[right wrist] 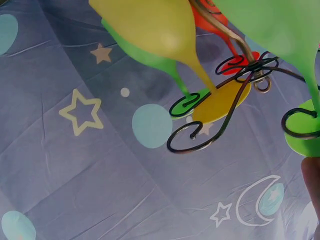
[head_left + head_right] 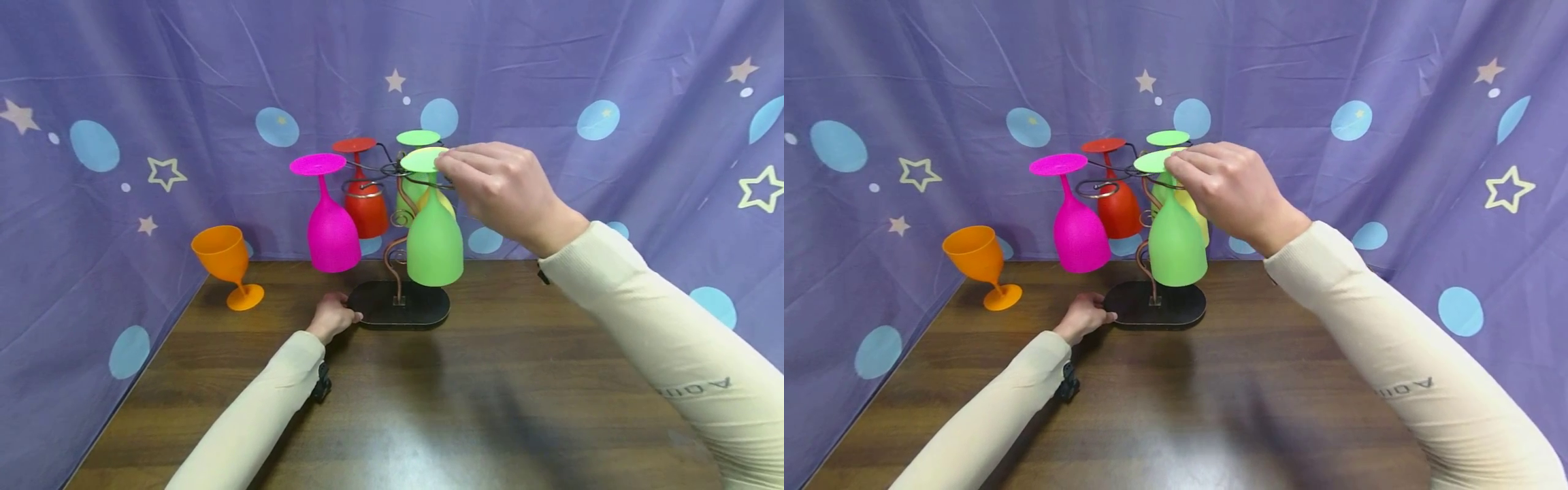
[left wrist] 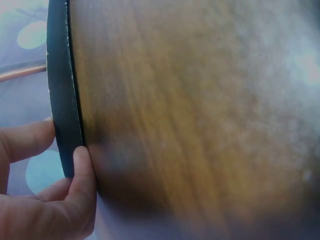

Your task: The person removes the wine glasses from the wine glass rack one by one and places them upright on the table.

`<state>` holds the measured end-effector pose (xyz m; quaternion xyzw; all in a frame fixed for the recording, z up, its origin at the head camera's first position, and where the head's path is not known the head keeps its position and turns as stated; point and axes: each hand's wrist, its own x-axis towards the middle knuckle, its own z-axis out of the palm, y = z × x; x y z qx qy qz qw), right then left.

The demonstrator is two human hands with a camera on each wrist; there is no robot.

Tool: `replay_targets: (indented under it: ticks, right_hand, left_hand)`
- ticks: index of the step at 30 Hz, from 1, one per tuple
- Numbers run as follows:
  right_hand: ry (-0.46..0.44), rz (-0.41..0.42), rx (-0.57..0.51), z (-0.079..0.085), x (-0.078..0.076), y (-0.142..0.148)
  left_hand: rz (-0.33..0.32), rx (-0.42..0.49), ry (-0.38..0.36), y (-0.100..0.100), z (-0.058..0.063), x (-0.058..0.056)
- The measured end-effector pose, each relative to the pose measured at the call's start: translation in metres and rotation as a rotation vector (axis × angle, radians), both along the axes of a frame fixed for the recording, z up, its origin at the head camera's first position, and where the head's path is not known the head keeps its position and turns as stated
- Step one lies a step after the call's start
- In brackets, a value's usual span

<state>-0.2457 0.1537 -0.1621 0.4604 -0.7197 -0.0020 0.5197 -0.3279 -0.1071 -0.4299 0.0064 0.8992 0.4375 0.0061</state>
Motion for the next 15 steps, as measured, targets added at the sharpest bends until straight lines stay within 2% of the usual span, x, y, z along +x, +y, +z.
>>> replay_targets:
  ticks: [5, 15]
  right_hand:
    - [-0.024, -0.065, 0.038, 0.005, -0.007, 0.007]
    - [-0.065, -0.111, -0.008, 0.002, -0.012, 0.022]
  left_hand:
    - [-0.006, -0.008, 0.006, -0.001, 0.002, 0.001]
    - [-0.013, -0.005, 0.015, -0.002, 0.004, 0.003]
